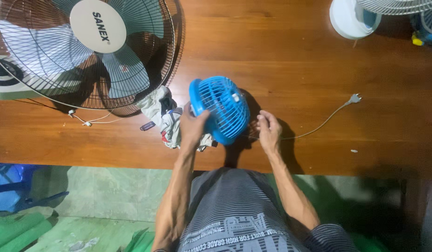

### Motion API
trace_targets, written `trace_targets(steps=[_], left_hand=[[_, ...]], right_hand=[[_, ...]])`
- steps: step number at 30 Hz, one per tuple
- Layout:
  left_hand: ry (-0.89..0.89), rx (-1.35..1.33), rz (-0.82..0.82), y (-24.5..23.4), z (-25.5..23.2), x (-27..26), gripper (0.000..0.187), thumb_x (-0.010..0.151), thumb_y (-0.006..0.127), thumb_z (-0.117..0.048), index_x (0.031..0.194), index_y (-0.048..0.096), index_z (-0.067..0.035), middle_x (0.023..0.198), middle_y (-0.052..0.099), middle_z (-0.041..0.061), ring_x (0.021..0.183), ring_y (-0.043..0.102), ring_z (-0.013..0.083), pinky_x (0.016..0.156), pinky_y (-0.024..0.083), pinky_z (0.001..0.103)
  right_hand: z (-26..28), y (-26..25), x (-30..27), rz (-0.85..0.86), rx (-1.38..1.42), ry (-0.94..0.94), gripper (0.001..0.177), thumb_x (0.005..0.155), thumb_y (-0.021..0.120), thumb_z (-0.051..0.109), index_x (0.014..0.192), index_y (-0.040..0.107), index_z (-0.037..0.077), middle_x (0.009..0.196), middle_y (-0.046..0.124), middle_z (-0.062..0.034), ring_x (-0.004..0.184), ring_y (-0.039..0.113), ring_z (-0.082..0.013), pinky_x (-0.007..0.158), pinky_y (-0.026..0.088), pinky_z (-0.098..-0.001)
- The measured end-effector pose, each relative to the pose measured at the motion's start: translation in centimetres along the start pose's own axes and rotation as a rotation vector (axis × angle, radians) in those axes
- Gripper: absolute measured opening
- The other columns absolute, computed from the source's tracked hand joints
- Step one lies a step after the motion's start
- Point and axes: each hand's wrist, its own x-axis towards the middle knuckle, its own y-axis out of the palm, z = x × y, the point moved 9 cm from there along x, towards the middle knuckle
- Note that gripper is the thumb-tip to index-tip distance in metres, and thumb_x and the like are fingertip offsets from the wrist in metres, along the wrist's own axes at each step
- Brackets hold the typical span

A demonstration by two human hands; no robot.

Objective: The person uses a screwdriver to loosen and tighten screws on the front grille of a small white fan, then wipes the fan with a cloth. The person then handles a small blue fan, rotating its grille and wiping it with the cloth.

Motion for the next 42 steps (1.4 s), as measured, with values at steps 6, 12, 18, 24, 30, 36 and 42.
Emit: trace_targets(steps=[6, 12, 18, 24, 30, 36, 42], left_hand=[[-0.029, -0.529, 0.210, -4.2, 3.5, -0.1, 0.057, 0.078, 0.069, -0.012, 0.128, 0.057, 0.012, 0.104, 0.069, 0.011, 0.085, 0.066, 0.0176, 0.081, 0.057, 0.031], [-0.033, -0.798, 0.322, -6.6, 6.3, -0.4, 0.055, 0.077, 0.068, -0.014, 0.125, 0.057, 0.011, 0.103, 0.068, 0.012, 0.085, 0.066, 0.0199, 0.080, 0.057, 0.033], [-0.156, -0.985, 0.355, -7.0, 10.4, -1.0, 0.060, 0.073, 0.064, -0.016, 0.127, 0.059, 0.011, 0.110, 0.072, 0.019, 0.090, 0.072, 0.0277, 0.084, 0.061, 0.039], [-0.188, -0.927, 0.351, -6.9, 12.1, -2.1, 0.068, 0.071, 0.063, -0.015, 0.134, 0.058, 0.009, 0.116, 0.071, 0.018, 0.094, 0.071, 0.0274, 0.087, 0.060, 0.041], [-0.215, -0.936, 0.311, -4.0, 11.9, -1.9, 0.072, 0.072, 0.063, -0.014, 0.140, 0.052, 0.004, 0.122, 0.067, 0.016, 0.104, 0.069, 0.0280, 0.093, 0.058, 0.044], [-0.238, -1.183, 0.356, 0.2, 14.9, 0.4, 0.054, 0.085, 0.061, -0.006, 0.136, 0.054, 0.008, 0.124, 0.066, 0.022, 0.109, 0.068, 0.0335, 0.099, 0.056, 0.048], [-0.326, -1.316, 0.272, 4.2, 20.0, 4.2, 0.045, 0.085, 0.061, -0.001, 0.129, 0.057, 0.008, 0.123, 0.067, 0.020, 0.112, 0.068, 0.0344, 0.106, 0.055, 0.052]], right_hand=[[-2.9, 3.8, 2.9, 0.178, -0.038, -0.309, 0.050, 0.108, 0.046, 0.035, 0.140, 0.060, 0.000, 0.136, 0.065, -0.0152, 0.126, 0.060, -0.0261, 0.108, 0.045, -0.0396], [-0.1, 7.6, 4.5, 0.568, 0.450, -0.113, 0.064, 0.103, 0.044, 0.049, 0.140, 0.059, -0.002, 0.134, 0.066, -0.0186, 0.124, 0.062, -0.0307, 0.107, 0.048, -0.0434], [6.7, 10.3, 5.2, 0.896, 0.947, 0.249, 0.079, 0.098, 0.042, 0.062, 0.139, 0.058, -0.003, 0.132, 0.067, -0.0219, 0.122, 0.064, -0.0353, 0.106, 0.050, -0.0472], [12.2, 12.0, 11.3, 1.021, 1.102, 0.295, 0.073, 0.102, 0.046, 0.059, 0.141, 0.058, -0.002, 0.133, 0.068, -0.0222, 0.121, 0.065, -0.0376, 0.106, 0.052, -0.0504], [11.5, 4.1, 16.3, 0.617, 0.959, 0.088, 0.041, 0.104, 0.052, 0.020, 0.141, 0.056, 0.002, 0.123, 0.070, -0.0164, 0.115, 0.067, -0.0312, 0.106, 0.053, -0.0471], [2.9, -4.0, 15.3, 0.250, 0.883, 0.049, 0.035, 0.101, 0.051, 0.020, 0.133, 0.059, 0.007, 0.113, 0.070, -0.0145, 0.104, 0.067, -0.0293, 0.096, 0.056, -0.0455], [-6.3, -4.7, 11.3, 0.167, 0.776, 0.274, 0.032, 0.103, 0.051, 0.027, 0.123, 0.062, 0.005, 0.111, 0.070, -0.0137, 0.101, 0.067, -0.0286, 0.088, 0.056, -0.0460]])
